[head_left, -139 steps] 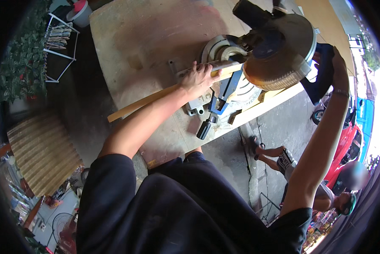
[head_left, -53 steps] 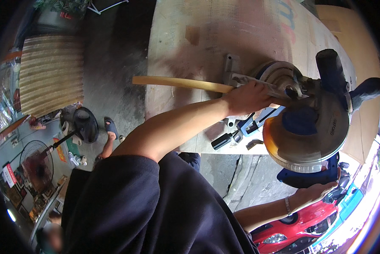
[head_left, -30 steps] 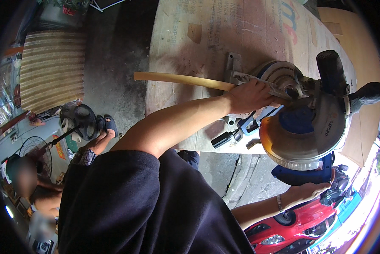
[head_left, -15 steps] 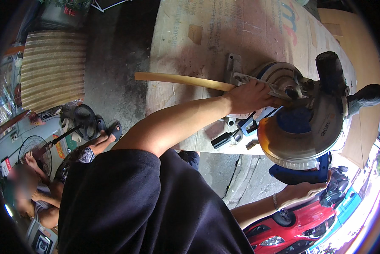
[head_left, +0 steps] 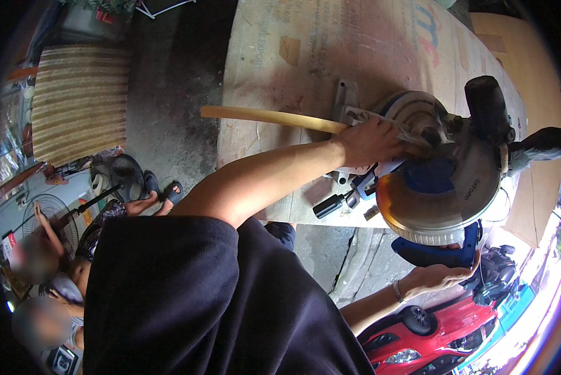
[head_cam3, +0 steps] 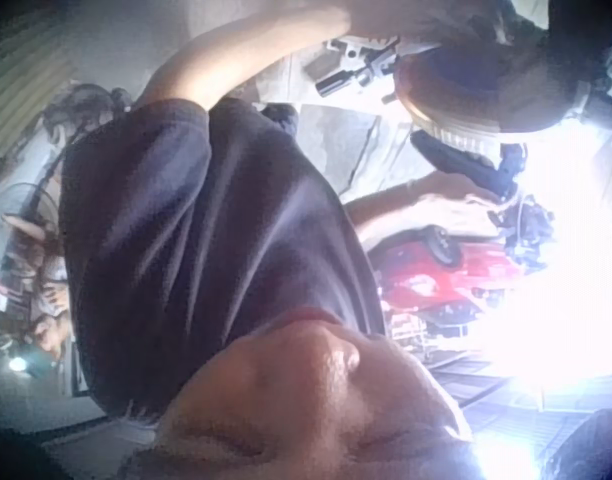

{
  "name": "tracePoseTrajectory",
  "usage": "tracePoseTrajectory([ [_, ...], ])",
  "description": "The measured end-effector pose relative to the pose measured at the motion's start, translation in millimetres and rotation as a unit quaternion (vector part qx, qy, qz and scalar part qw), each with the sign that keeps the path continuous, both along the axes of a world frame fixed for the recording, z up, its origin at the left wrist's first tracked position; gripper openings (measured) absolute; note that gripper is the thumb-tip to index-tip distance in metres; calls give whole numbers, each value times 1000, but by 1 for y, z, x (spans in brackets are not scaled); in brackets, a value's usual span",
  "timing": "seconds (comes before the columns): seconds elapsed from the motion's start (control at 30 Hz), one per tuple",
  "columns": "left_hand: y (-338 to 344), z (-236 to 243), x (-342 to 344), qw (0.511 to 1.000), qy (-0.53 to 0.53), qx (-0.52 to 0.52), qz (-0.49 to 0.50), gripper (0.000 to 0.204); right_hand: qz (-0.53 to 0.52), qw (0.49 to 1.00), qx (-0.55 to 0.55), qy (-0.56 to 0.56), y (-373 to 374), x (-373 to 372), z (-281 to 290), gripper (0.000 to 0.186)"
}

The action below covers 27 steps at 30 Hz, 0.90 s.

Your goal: The person uses a miter saw to cut several thin wooden strips into shorter pieces. They position each strip under the blade, lower the saw to make a cut, and then remove the cut piece before repeating the process with the next strip.

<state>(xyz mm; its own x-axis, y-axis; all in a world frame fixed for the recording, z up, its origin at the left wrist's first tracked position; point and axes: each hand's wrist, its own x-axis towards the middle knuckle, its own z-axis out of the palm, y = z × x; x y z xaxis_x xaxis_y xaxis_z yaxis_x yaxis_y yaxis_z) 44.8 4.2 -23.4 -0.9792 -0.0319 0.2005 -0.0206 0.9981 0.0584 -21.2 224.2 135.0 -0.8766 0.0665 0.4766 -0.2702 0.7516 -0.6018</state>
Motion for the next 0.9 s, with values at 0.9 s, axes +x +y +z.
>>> tracePoseTrajectory([
  [0.9, 31, -2, -21, 994, 58, 91, 6, 49, 420, 853, -237, -199, 74, -373, 94, 27],
])
